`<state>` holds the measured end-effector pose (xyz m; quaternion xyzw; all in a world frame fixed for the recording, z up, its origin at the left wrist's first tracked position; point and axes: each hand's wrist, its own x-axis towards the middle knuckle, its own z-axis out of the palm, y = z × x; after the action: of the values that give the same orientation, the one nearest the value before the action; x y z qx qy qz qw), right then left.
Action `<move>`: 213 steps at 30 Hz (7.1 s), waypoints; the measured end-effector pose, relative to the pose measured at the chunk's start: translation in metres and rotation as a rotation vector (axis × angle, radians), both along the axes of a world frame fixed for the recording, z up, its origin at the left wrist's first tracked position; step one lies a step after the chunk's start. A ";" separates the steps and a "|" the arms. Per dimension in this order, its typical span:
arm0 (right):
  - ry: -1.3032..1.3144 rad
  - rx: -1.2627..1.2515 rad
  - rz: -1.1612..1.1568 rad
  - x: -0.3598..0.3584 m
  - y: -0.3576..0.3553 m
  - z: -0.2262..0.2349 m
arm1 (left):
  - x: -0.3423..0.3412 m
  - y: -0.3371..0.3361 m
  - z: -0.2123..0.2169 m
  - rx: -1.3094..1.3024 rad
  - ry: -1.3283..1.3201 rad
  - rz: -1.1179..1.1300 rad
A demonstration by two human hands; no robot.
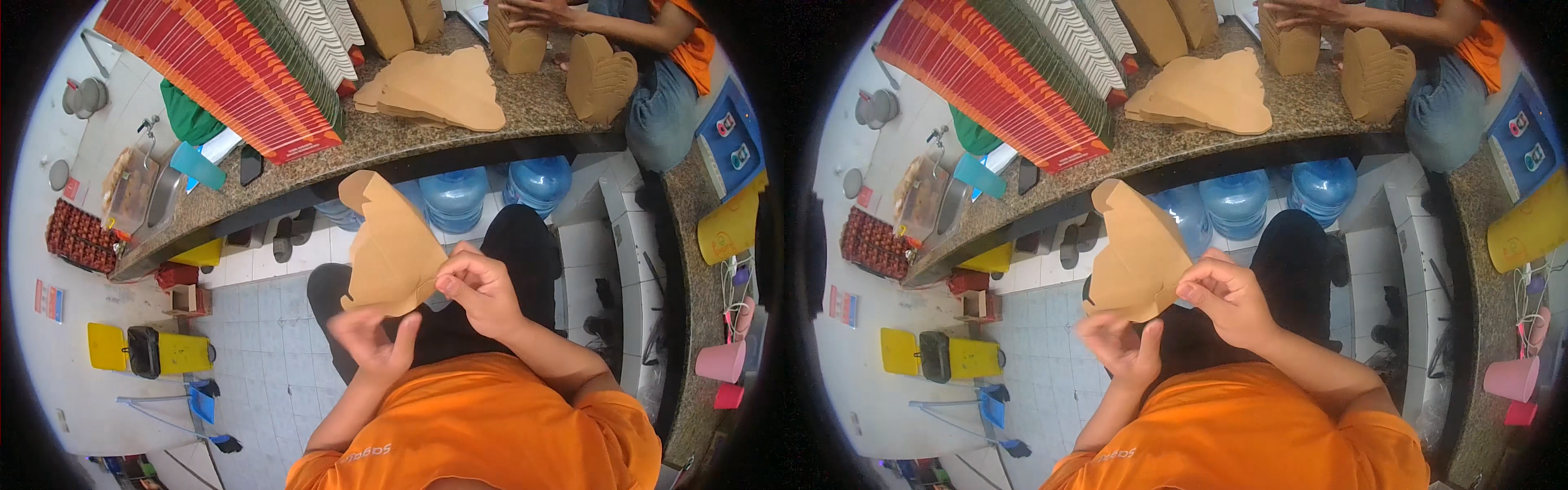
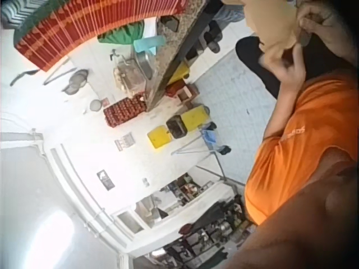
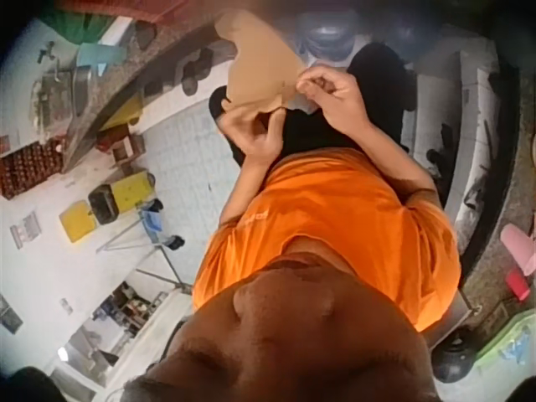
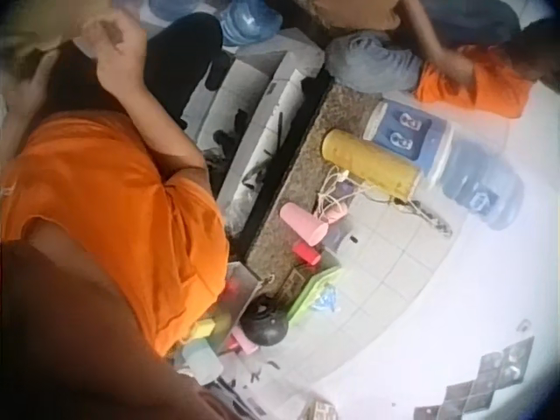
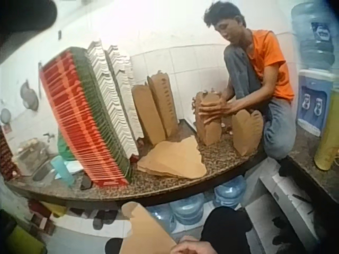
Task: The person folds and assembles cardboard food containers by hand, stacking them on a counter.
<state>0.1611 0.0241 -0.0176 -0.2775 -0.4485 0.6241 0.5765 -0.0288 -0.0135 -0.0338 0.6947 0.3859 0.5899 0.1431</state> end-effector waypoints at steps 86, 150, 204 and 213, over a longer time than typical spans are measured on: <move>-1.265 0.741 -0.679 0.121 0.089 0.059 | 0.001 0.018 0.059 0.011 0.022 0.241; -0.988 0.671 -0.219 0.089 0.063 0.099 | -0.028 0.014 0.069 -0.489 -0.092 -0.270; -0.573 0.617 -0.133 -0.002 -0.005 -0.011 | -0.007 -0.013 0.024 -0.614 -0.344 -0.236; -0.394 0.497 -0.210 0.002 -0.013 -0.016 | -0.001 -0.006 0.028 0.063 0.187 0.129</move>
<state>0.1632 0.0115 -0.0334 -0.2886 -0.6586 0.3672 0.5900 -0.0302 -0.0190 -0.0059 0.7247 0.4227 0.5422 0.0463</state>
